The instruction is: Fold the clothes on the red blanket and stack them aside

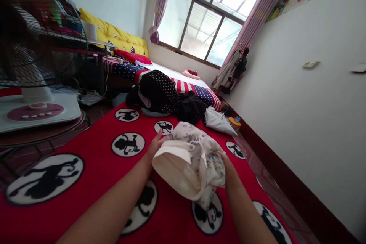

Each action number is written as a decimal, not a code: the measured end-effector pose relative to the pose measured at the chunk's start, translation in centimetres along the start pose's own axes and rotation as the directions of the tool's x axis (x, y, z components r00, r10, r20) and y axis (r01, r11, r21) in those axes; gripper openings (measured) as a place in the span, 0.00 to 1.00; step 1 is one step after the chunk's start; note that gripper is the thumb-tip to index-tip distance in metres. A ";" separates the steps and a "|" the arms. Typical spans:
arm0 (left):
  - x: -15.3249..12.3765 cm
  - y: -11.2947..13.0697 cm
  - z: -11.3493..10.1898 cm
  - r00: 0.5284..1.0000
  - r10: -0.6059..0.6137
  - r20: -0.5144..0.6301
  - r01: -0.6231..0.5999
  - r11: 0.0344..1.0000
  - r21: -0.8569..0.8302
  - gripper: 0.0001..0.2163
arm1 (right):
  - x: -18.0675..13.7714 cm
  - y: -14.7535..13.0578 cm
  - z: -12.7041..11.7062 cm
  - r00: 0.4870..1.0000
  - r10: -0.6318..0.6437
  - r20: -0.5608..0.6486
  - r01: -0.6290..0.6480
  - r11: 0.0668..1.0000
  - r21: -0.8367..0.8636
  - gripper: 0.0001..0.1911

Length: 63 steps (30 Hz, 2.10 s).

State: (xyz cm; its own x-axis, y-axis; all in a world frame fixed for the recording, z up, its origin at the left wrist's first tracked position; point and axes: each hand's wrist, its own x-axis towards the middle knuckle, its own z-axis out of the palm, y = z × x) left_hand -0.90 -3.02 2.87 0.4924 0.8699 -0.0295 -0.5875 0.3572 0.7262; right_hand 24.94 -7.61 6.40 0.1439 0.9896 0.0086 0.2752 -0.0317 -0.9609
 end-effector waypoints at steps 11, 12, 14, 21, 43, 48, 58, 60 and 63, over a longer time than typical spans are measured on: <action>0.2 -0.6 -1.3 0.925 0.202 -0.321 -0.050 0.904 0.424 0.34 | -1.8 2.1 1.0 0.820 -0.550 -0.157 0.380 0.730 -0.568 0.23; 0.2 -0.6 -1.5 0.923 0.221 -0.315 -0.053 0.883 0.466 0.33 | -2.5 2.1 2.0 0.827 -0.553 -0.105 0.401 0.709 -0.579 0.23; 0.1 -0.6 -1.8 0.921 0.251 -0.298 -0.062 0.850 0.522 0.31 | -4.0 2.3 3.9 0.865 -0.500 -0.034 0.402 0.733 -0.549 0.24; 0.5 -0.7 -2.3 0.904 0.352 -0.241 -0.099 0.722 0.685 0.22 | -9.7 2.1 6.9 0.891 -0.426 0.160 0.453 0.805 -0.383 0.23; -2.2 -2.3 2.7 0.896 0.199 0.397 -0.382 -0.112 0.917 0.07 | -3.7 0.6 7.4 0.931 -0.348 -0.107 0.120 0.571 -0.812 0.21; -1.6 -3.3 3.2 0.937 0.307 0.167 -0.126 -0.150 0.981 0.11 | -2.3 2.4 7.6 0.908 -0.335 -0.251 0.109 0.768 -0.631 0.14; -0.2 -5.4 5.1 0.874 0.486 0.012 0.141 -0.278 0.950 0.07 | -2.1 3.7 7.4 0.872 -0.346 -0.347 0.234 0.916 -0.326 0.07; -0.5 -5.3 4.7 0.872 0.487 0.040 0.115 -0.284 0.952 0.07 | -2.1 3.9 7.4 0.874 -0.356 -0.330 0.250 0.913 -0.323 0.05; -1.0 -5.0 4.2 0.864 0.492 0.109 0.042 -0.287 0.957 0.08 | -2.2 3.9 7.4 0.879 -0.357 -0.316 0.272 0.920 -0.283 0.04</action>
State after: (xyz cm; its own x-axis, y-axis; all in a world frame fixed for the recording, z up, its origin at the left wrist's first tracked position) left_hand 4.28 -7.08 2.14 0.2068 0.8899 0.4066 0.8037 -0.3915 0.4481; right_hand 18.63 -8.89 0.62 0.3287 0.8367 0.4381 0.5617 0.1998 -0.8029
